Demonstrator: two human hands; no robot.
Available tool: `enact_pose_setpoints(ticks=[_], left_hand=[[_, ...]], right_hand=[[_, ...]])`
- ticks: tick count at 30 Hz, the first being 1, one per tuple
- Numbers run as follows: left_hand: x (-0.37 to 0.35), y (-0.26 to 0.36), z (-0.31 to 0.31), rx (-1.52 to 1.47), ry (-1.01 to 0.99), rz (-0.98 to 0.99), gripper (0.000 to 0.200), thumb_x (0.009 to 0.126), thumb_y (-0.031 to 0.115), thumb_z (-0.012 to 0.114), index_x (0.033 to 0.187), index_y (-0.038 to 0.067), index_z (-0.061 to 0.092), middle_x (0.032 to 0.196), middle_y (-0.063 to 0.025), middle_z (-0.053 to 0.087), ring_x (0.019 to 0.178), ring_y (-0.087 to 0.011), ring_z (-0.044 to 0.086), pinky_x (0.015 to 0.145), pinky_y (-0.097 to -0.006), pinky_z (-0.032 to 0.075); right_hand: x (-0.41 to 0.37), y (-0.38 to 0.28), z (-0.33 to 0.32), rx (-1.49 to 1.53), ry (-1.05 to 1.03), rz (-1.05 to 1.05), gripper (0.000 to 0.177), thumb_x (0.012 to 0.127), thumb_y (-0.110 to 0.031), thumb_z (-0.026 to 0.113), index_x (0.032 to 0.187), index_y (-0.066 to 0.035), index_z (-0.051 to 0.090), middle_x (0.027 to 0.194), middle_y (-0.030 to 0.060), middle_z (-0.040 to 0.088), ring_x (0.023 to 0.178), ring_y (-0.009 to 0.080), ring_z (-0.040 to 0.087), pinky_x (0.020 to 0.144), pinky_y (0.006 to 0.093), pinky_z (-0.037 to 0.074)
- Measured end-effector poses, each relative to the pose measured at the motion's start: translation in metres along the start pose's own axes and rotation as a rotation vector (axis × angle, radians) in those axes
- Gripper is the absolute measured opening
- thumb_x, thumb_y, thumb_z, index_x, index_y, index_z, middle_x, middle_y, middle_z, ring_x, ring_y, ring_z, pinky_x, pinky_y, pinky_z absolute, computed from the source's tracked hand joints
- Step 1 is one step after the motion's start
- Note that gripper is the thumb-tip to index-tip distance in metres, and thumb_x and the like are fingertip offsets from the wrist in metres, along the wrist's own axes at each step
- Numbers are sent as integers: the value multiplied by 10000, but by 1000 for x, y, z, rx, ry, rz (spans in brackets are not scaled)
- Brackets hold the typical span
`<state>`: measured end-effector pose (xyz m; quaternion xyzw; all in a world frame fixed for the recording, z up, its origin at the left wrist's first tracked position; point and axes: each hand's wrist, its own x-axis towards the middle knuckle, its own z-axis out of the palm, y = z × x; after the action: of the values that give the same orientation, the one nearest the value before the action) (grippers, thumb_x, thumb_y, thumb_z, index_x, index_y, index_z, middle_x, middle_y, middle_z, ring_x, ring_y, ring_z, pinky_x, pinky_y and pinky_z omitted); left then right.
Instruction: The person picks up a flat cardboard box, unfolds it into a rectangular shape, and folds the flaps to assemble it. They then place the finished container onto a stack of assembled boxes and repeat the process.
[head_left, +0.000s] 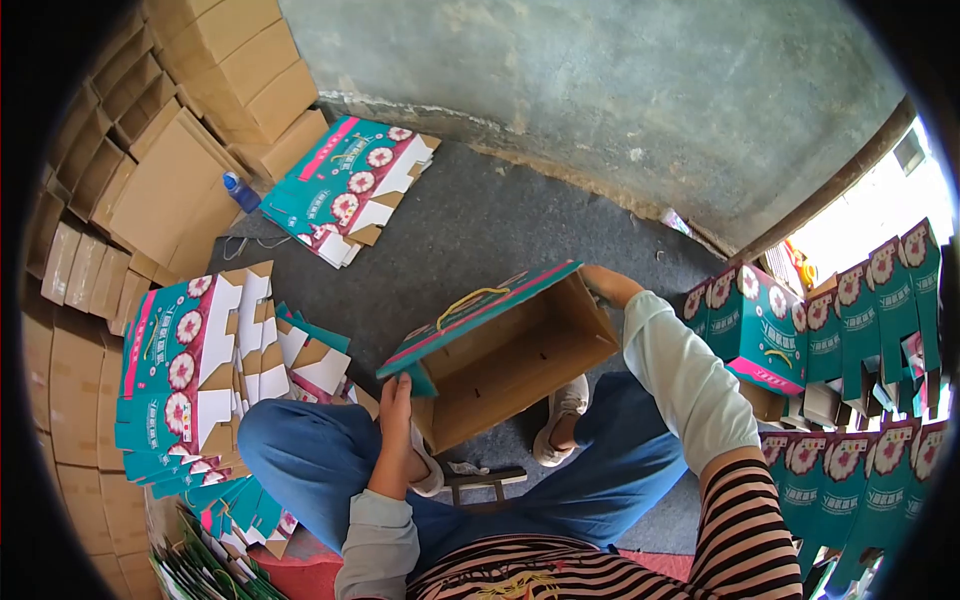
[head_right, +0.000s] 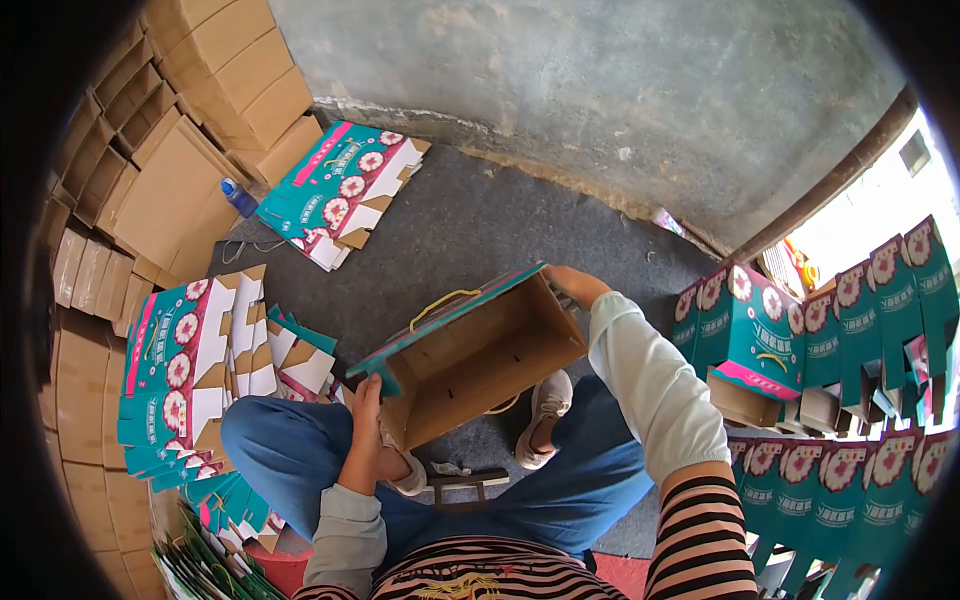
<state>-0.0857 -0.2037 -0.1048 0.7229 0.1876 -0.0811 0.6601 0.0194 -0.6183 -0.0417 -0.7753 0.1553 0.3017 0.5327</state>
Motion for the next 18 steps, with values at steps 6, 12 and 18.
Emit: enact_pose_setpoints(ticks=[6,12,18], left_hand=[[40,-12,9,194,-59,310,451,823,347,698,1058,-21,588,860,-78,663,744,-163,616,676,-278,474],[43,20,17,572,26,145,484,778,443,705,826,-27,601,712,-131,626,672,-225,614,629,-342,472],[73,-17,28,446,3,142,535,758,490,706,782,-28,579,701,-149,608,665,-236,599,634,-348,466]], right_hand=[[-22,-25,-5,-48,75,50,414,887,-353,478,1170,-80,608,1078,139,633,985,276,610,824,429,499],[-19,-23,-15,-390,7,12,486,799,-376,647,1161,-55,605,1068,145,639,989,269,617,789,387,525],[-12,-6,9,-999,302,-87,549,685,-406,740,1082,-39,646,1079,167,650,1031,337,611,840,414,501]])
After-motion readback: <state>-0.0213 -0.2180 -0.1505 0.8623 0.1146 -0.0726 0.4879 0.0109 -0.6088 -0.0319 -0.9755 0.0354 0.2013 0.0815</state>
